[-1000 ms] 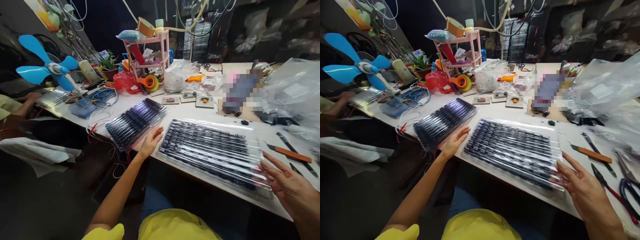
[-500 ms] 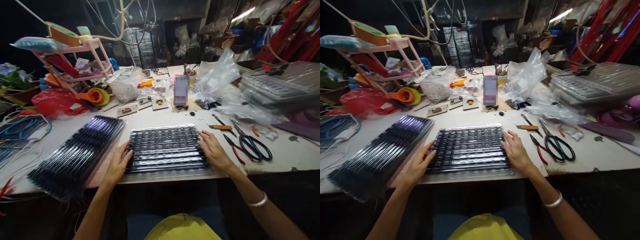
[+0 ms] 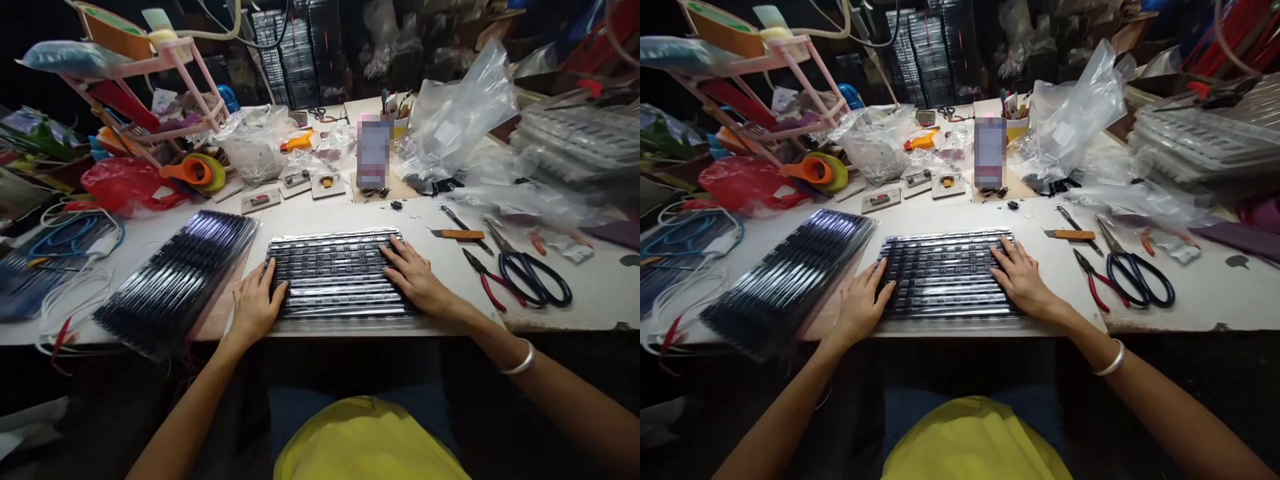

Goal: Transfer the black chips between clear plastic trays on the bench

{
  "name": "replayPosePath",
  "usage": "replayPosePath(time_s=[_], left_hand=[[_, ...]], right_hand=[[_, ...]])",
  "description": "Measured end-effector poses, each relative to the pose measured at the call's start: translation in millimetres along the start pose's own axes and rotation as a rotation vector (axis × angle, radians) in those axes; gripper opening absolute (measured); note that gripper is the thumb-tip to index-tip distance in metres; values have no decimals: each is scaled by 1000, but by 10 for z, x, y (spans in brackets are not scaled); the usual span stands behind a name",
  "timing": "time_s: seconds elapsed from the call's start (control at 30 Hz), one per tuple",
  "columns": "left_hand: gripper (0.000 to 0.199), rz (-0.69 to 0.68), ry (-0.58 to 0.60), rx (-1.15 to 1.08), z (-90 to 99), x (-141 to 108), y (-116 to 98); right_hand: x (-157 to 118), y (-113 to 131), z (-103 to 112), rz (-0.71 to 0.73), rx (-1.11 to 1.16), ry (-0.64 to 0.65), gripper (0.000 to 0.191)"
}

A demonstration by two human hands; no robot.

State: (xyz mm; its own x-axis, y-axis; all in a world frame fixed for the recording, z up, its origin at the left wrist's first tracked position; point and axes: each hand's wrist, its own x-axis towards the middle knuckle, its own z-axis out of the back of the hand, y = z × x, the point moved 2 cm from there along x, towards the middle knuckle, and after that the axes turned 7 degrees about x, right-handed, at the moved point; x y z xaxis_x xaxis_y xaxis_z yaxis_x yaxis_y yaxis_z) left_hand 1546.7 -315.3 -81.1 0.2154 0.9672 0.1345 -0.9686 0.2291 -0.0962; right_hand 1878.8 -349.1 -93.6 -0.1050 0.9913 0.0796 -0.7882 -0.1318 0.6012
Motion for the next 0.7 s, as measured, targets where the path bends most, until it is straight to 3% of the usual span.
replayPosePath(time_s=[0.17,0.37,0.5,0.7], left_hand=[[71,-4,208,-90,33,55,112],[81,-152,210,-96,24,39,256],[85,-187,221,-130,10,3,246],[83,-118,210,-154,8,-33,203]], right_hand=[[-86,-70,223,20,362,37,50],[-343,-3,114,117,42,33,58],[-356,-33,42,144,16,-59,51],[-455,-49,95,-10,293,-281,47]])
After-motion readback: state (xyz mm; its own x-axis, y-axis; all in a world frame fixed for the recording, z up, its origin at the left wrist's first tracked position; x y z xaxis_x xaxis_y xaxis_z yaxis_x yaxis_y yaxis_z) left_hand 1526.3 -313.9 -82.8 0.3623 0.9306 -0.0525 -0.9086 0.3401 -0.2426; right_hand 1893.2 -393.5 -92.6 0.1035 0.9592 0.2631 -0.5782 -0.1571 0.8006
